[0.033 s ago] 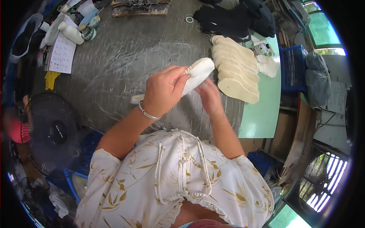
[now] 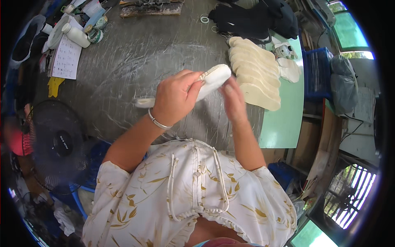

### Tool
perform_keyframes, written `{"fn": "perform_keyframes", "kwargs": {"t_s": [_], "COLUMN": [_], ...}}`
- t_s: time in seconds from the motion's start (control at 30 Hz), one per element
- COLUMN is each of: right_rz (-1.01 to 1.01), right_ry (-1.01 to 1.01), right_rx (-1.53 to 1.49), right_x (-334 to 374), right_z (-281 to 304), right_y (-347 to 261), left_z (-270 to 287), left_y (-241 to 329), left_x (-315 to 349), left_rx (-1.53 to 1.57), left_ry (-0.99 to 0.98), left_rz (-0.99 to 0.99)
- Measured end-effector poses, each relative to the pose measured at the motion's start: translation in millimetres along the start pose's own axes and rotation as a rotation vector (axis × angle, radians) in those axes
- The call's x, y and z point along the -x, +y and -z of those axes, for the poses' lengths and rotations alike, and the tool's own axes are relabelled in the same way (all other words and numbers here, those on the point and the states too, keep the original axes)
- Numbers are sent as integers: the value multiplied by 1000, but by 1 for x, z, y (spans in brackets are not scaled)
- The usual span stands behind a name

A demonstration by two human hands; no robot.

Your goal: Assembling and aligning multiple layers of shoe insoles by hand.

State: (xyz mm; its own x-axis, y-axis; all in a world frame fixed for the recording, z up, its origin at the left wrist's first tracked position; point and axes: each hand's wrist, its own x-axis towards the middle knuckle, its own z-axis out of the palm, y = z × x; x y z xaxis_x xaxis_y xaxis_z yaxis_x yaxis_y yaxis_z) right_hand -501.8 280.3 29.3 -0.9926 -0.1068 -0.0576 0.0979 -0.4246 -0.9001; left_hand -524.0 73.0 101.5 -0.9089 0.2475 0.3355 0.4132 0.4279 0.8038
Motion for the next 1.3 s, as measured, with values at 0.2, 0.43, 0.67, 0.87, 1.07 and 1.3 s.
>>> {"fn": "perform_keyframes", "kwargs": {"t_s": [0.2,0.43,0.67,0.87,1.07,1.3], "right_rz": [506,354,303,284,231,425], "right_ry": [-337,-313,-294,-296,-217,-271], "right_rx": [974,897,882,875,814,1214], "right_x": [-29,-18,-9,-2,4,3], "right_z": [-30,-16,-4,3,4,-19], "right_y": [-72,-46,-42,-41,-36,-42], "left_z": [5,15,20,14,10,8], "left_y": [-6,-31,-53,-53,-51,-42], "left_x": [10,25,43,43,44,44], "left_rx": [-258,-141,-164,-105,-108,-262], "left_ry": [-144,-189,-259,-210,-199,-210], "left_rz": [-161,-36,-16,-45,-56,-166]}}
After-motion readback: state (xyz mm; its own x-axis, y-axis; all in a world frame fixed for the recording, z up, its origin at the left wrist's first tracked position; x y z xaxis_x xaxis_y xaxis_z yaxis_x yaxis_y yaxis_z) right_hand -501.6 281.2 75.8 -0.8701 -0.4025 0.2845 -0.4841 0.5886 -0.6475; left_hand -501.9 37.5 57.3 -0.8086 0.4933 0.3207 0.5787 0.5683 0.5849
